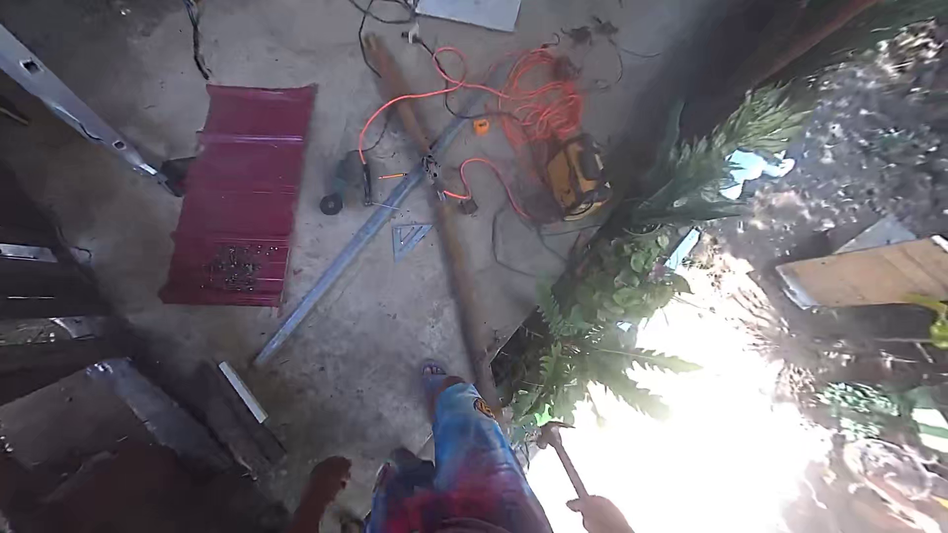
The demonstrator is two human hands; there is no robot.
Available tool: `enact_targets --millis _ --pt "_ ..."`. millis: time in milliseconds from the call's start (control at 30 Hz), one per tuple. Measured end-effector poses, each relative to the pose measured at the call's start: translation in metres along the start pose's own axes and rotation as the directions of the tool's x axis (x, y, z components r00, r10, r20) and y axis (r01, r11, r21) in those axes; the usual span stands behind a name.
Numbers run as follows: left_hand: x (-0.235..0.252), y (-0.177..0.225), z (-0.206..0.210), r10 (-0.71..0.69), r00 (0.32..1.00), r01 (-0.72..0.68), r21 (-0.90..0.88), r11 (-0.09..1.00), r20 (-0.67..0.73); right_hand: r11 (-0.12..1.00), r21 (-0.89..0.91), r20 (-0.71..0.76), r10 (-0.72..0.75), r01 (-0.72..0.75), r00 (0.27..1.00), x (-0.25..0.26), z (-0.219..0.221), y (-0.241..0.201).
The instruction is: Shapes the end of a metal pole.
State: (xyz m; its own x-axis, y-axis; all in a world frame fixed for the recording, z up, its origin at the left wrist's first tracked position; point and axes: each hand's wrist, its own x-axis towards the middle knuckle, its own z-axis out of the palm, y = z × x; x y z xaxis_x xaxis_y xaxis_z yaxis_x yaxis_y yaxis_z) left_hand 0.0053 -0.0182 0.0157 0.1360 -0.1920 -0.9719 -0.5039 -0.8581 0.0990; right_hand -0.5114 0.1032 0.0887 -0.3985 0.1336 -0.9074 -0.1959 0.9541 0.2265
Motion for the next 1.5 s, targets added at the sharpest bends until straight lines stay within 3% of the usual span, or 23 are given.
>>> enact_targets --millis 167,333,433,533,667,800,1000,1200,1300,1500 --pt "-0.073 0.043 -0.095 0.018 0.995 -0.030 -0.126 0.992 -0.100 0.994 0.102 0.008 -0.034 0.033 0.999 -0.086 -0.016 -0.089" --pt "-0.122 0.024 -0.184 -0.072 0.989 0.052 -0.144 0.988 -0.133 0.998 0.013 0.005 -0.065 0.065 0.998 -0.164 -0.022 -0.160" --pt "-0.135 0.010 -0.235 -0.111 0.987 0.083 -0.212 0.974 -0.120 0.997 -0.008 -0.037 -0.072 0.072 0.997 -0.196 -0.004 -0.195" --pt "-0.144 0.027 -0.299 -0.154 0.983 0.128 -0.228 0.965 -0.097 0.996 0.070 -0.066 -0.055 0.059 0.996 -0.229 0.029 -0.229" --pt "-0.102 0.052 -0.399 -0.072 0.980 0.042 -0.160 0.986 -0.187 0.967 0.253 -0.073 -0.017 0.035 0.997 -0.281 0.077 -0.278" --pt "-0.082 0.157 -0.498 0.087 0.956 -0.132 -0.147 0.980 -0.281 0.984 0.179 -0.001 -0.004 0.004 1.000 -0.305 0.105 -0.329" --pt "-0.051 0.300 -0.582 0.234 0.923 -0.305 -0.210 0.929 -0.305 1.000 0.002 0.074 -0.016 0.016 0.997 -0.298 0.115 -0.425" --pt "-0.010 0.404 -0.647 0.215 0.942 -0.216 0.023 0.976 -0.257 0.977 0.208 0.077 0.018 -0.034 0.997 -0.284 0.125 -0.551" --pt "-0.020 0.461 -0.678 0.142 0.968 -0.089 0.242 0.966 -0.208 0.925 0.372 0.096 0.038 -0.071 0.995 -0.297 0.124 -0.613" --pt "-0.045 0.589 -0.733 0.149 0.961 -0.060 0.351 0.934 -0.232 0.841 0.529 0.148 0.042 -0.115 0.988 -0.329 0.115 -0.699"
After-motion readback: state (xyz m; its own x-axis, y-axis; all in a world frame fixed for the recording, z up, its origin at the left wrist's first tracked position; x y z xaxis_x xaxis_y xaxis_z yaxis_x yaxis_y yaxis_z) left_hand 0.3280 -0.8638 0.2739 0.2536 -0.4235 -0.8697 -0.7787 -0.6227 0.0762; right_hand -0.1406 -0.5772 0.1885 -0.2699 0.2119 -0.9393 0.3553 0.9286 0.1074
